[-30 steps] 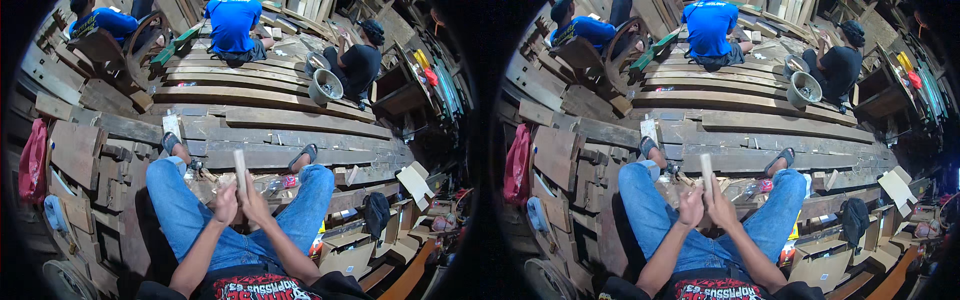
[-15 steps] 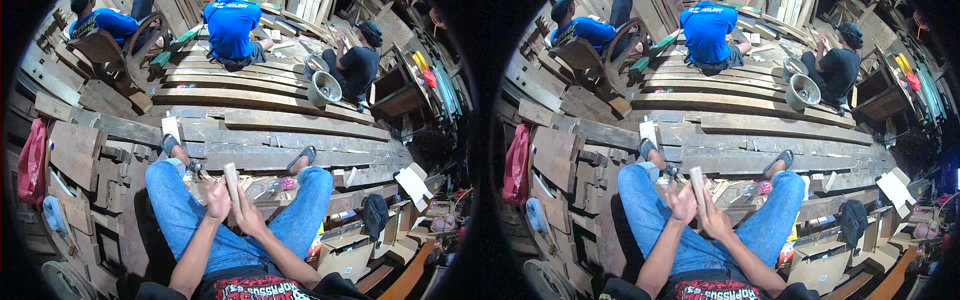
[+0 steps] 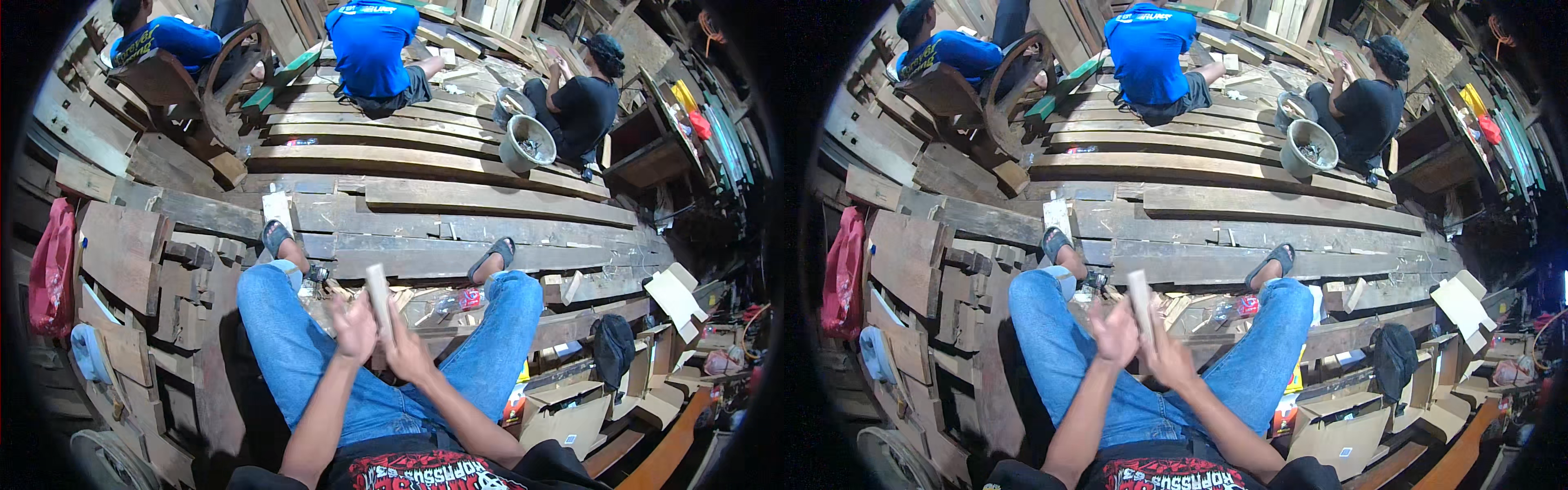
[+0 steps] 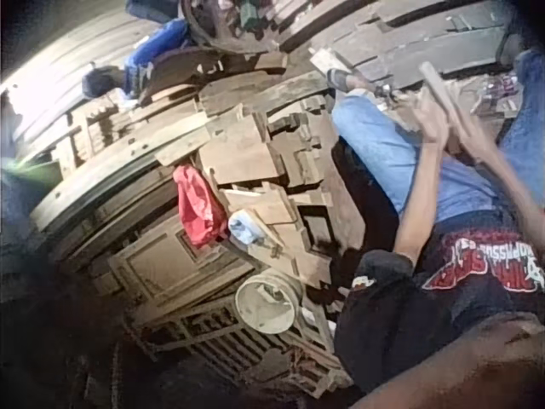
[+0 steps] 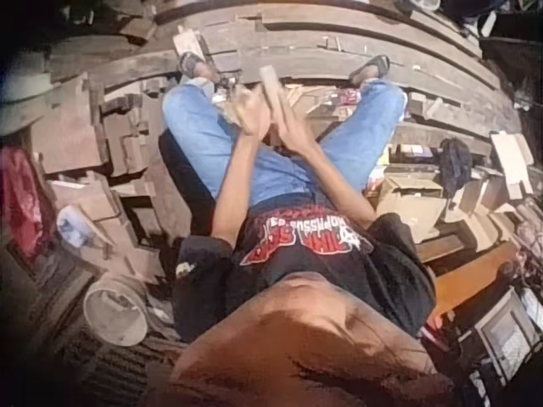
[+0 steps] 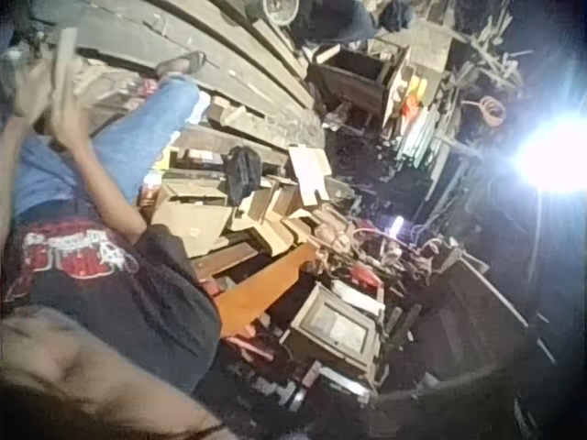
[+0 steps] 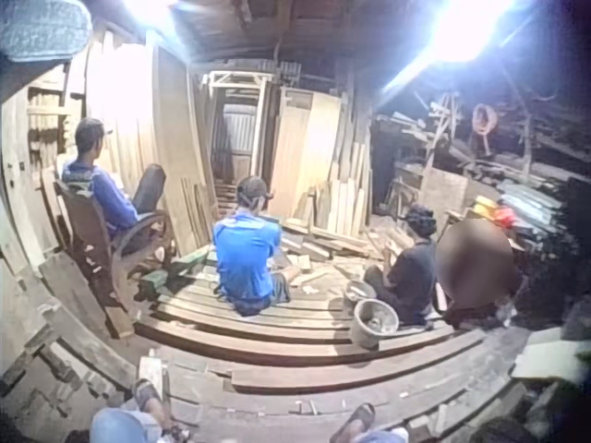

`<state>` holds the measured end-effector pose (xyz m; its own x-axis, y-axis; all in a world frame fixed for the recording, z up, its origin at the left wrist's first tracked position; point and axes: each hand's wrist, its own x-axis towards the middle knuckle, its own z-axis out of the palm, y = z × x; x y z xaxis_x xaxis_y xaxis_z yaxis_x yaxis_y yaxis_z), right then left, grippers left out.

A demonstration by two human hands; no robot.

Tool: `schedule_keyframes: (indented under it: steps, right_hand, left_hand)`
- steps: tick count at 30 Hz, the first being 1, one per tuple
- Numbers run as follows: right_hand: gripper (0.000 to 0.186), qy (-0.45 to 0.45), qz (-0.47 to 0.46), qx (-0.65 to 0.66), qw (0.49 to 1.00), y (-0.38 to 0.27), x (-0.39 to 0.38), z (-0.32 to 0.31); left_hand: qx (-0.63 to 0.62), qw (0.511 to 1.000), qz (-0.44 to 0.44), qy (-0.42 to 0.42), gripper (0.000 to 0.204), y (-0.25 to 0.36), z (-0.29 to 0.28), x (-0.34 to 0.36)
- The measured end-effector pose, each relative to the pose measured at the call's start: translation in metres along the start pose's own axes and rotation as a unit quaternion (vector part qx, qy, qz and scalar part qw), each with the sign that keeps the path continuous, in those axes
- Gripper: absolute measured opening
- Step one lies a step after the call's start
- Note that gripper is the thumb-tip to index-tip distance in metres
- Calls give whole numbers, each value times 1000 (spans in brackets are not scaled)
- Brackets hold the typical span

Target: The person sands a piece of wood by rubbing it with sandpaper by hand, rotating the wood to sand its different sides.

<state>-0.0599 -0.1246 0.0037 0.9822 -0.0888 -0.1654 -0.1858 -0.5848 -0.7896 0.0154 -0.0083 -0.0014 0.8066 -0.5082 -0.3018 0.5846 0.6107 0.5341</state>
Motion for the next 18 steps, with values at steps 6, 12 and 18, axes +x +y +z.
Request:
schedule_keyframes:
  steps: [6, 12, 18]
  right_hand:
    - [65, -42, 90, 46, 994, -13, 19, -16]
    - [63, -65, 22, -20, 997, -16, 7, -5]
    - [65, 5, -20, 3, 1000, 0, 0, 6]
  left_hand:
    - [125, 992, 8, 28, 104, -21, 5, -5]
    - [14, 999, 37, 16, 101, 3, -8, 2]
    - [9, 999, 28, -21, 99, 9, -13, 8]
